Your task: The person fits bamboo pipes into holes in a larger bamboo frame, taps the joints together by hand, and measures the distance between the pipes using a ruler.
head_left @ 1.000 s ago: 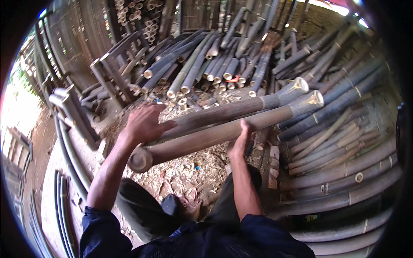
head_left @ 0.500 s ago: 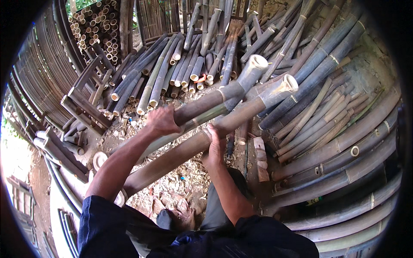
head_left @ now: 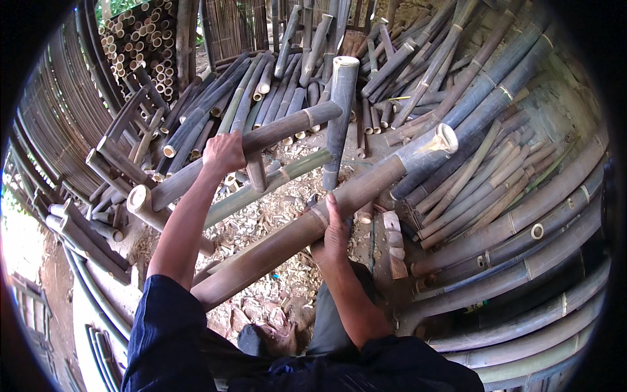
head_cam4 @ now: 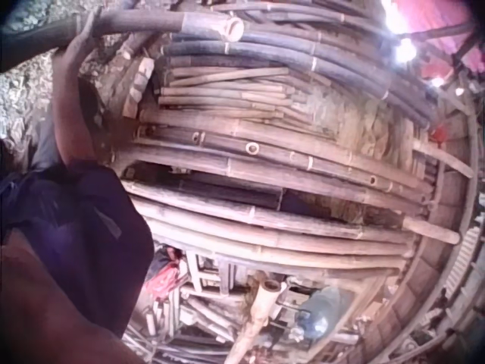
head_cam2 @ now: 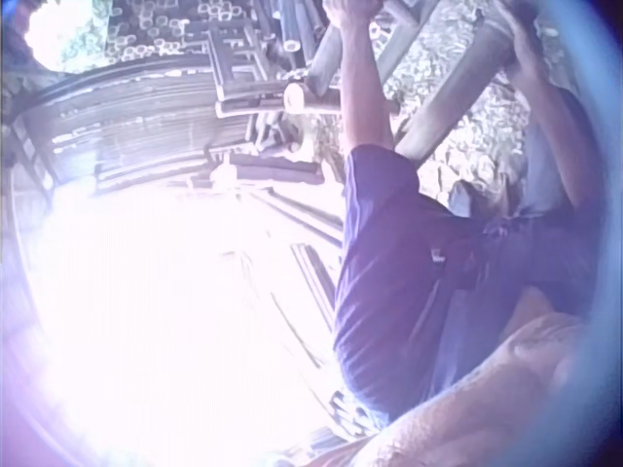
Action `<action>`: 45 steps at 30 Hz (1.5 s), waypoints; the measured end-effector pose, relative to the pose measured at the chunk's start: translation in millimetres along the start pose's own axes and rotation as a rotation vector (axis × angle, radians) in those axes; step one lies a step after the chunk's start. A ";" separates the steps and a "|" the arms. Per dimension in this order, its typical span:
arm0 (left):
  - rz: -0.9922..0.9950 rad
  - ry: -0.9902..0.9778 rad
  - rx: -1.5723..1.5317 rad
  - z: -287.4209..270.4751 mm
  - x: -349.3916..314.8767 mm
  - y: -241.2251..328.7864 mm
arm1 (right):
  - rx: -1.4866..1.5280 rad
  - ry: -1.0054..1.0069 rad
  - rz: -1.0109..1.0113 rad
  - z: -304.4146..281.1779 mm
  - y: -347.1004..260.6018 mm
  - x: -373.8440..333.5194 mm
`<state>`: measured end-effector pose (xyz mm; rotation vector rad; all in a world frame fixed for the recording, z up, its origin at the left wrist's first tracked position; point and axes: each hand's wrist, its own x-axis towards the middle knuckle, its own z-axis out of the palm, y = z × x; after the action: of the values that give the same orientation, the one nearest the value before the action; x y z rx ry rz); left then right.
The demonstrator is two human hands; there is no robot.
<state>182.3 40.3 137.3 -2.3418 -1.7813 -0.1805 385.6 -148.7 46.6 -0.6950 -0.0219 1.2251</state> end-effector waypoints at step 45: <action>-0.010 0.047 -0.065 16.1 16.0 -16.0 | -1.285 -0.545 -0.331 32.7 -334.3 62.2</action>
<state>170.8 63.1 126.3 -2.3526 -1.7908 -0.2973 680.8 -133.4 217.8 -1.3420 -1.4173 0.9386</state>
